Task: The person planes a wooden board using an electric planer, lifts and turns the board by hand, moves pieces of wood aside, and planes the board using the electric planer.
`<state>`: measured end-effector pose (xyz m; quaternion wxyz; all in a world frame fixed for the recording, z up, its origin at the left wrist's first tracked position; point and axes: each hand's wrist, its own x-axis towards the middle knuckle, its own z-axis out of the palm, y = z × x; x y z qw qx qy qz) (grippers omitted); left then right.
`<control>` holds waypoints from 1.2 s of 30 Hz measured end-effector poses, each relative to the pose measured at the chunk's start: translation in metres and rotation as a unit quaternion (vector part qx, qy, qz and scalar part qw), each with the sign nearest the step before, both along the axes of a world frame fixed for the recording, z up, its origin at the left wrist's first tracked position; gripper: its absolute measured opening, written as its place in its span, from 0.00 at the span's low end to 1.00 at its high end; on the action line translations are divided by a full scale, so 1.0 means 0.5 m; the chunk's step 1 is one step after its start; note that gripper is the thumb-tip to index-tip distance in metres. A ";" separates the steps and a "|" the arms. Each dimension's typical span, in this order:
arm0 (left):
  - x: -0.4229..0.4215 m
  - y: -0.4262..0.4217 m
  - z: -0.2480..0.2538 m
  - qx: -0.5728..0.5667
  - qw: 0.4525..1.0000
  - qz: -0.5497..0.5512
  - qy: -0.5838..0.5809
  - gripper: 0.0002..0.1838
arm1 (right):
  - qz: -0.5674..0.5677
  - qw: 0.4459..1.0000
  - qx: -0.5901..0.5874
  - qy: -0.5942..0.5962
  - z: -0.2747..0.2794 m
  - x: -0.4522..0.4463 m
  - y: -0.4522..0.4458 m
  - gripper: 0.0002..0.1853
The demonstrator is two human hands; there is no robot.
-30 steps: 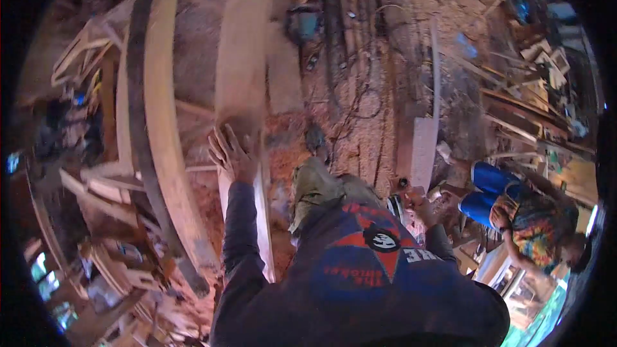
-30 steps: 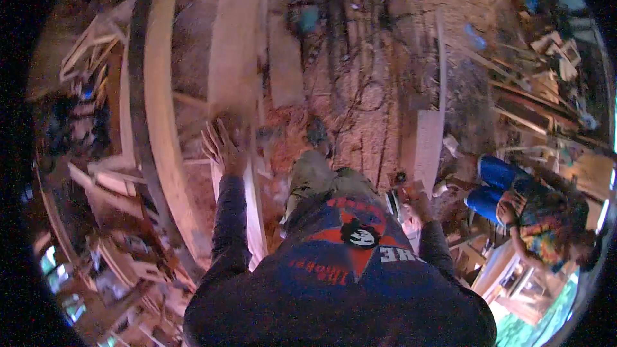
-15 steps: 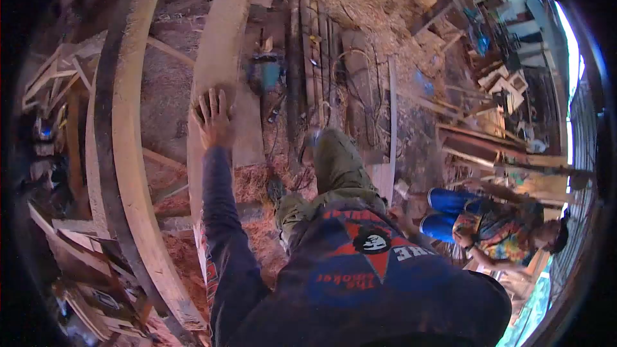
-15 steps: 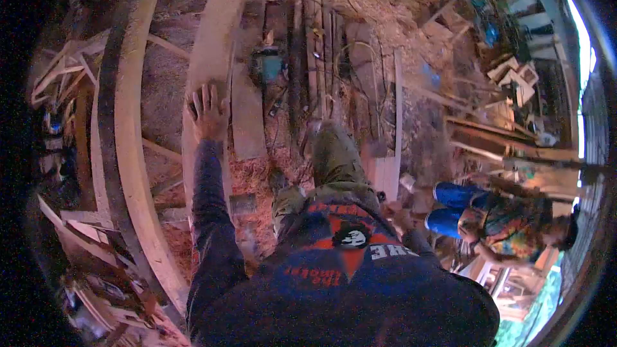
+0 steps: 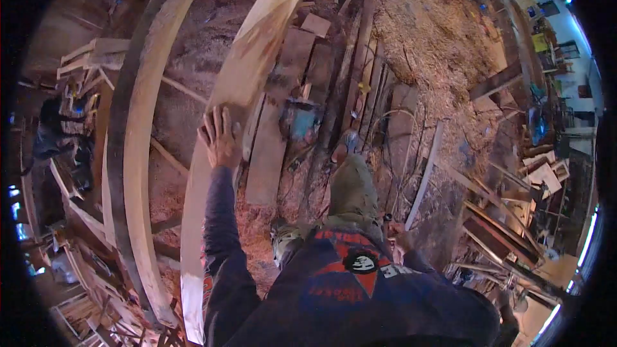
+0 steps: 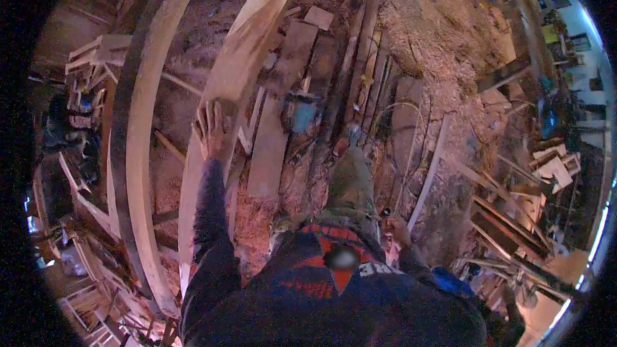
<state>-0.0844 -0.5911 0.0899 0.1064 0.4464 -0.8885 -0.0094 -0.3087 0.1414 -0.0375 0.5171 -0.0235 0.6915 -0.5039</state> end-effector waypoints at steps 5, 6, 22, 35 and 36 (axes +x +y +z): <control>-0.249 -0.138 0.012 0.036 0.986 0.149 -0.064 0.34 | 0.030 0.967 0.065 0.244 0.092 -0.373 -0.196 0.08; -0.276 -0.163 0.015 0.040 0.987 0.140 -0.067 0.34 | -0.032 0.981 0.090 0.167 0.126 -0.444 -0.235 0.08; -0.299 -0.174 0.005 -0.020 0.961 0.269 0.054 0.32 | -0.112 0.981 0.153 0.032 0.323 -0.892 -0.538 0.10; -0.423 0.157 -0.074 0.426 0.716 0.510 -0.214 0.40 | 0.223 0.917 0.305 0.127 0.420 -1.472 -1.002 0.07; -0.478 0.217 -0.056 0.481 0.695 0.504 -0.175 0.40 | 0.232 0.913 0.309 0.134 0.435 -1.506 -1.043 0.07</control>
